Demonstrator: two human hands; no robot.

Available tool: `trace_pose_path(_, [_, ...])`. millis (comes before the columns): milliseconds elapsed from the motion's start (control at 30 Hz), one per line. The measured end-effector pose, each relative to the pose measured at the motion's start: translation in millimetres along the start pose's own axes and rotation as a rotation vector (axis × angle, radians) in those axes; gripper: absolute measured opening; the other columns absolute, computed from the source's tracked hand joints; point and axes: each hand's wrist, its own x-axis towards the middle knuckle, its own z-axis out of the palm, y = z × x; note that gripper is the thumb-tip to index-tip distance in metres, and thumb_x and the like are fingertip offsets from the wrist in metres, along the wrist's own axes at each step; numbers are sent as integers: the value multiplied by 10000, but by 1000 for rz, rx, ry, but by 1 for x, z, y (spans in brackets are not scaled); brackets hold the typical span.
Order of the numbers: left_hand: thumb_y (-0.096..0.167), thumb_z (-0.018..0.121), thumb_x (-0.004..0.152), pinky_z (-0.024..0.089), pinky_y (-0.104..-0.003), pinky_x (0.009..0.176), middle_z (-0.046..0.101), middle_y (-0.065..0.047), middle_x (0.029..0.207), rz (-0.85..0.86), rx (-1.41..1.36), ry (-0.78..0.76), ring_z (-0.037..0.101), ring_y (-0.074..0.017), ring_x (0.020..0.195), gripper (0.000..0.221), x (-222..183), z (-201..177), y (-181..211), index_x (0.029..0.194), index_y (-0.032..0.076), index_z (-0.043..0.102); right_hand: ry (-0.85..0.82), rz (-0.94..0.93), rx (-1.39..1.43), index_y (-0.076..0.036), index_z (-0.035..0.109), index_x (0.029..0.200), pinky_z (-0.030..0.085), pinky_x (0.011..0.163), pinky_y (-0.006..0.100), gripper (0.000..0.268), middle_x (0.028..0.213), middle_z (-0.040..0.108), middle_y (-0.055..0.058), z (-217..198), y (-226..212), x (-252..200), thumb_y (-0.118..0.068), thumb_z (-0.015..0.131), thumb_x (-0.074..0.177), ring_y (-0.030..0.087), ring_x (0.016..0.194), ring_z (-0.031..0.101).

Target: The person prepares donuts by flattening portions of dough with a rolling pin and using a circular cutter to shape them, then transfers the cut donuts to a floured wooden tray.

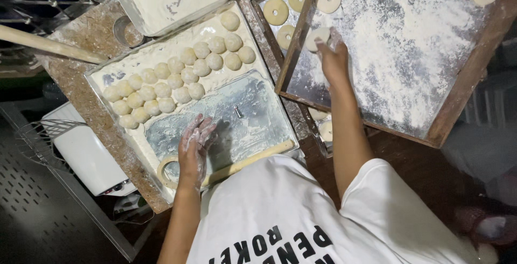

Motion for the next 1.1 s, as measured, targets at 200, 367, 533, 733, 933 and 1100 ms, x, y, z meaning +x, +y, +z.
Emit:
trace_pose_path(200, [321,576,961,516,-415,1016,623,-169,1426,14,33,-48,626,-282,1277,628,-3,22,12,1521,56,474,-89,-291,-964,-68,543,1496,336,1118,614,794,1482,447,255,5,-13,15,-298,888,819,515,1340,462])
trace_pose_path(367, [172,483,976,549,-556,1069,637,-170,1427,-73,76,-16,615,-315,1338,514,3,28,26,1482,82,511,-256,-197,-1018,-96,525,1509,330,1123,573,622,1519,435,251,18,-54,32,-174,772,944,487,1381,348])
trace_pose_path(533, [236,512,977,492,-517,1136,610,-221,1426,87,99,-119,641,-329,1281,575,15,14,15,1500,3,455,-362,-260,-1058,-44,476,1519,112,1214,581,654,1544,435,276,15,-50,42,-233,755,959,516,1478,228])
trace_pose_path(733, [197,528,975,570,-466,1055,675,-177,1361,-6,76,-31,662,-301,1273,495,25,17,24,1453,71,546,-363,-195,-969,-45,495,1521,275,1147,616,619,1518,397,219,22,-87,18,-151,735,961,474,1415,271])
trace_pose_path(933, [169,715,930,569,-302,1000,732,-135,1210,307,242,175,686,-173,1108,458,107,-38,15,1345,1,622,-304,-727,-763,45,618,1367,445,1037,495,436,1305,547,246,65,-89,6,-46,707,950,437,1223,561])
trace_pose_path(1100, [51,660,889,549,-350,1025,715,-74,1224,499,836,470,699,-205,1138,424,195,-150,43,1309,107,665,-666,-587,-952,56,602,1416,489,906,504,519,972,635,185,156,-67,14,-178,657,956,388,901,663])
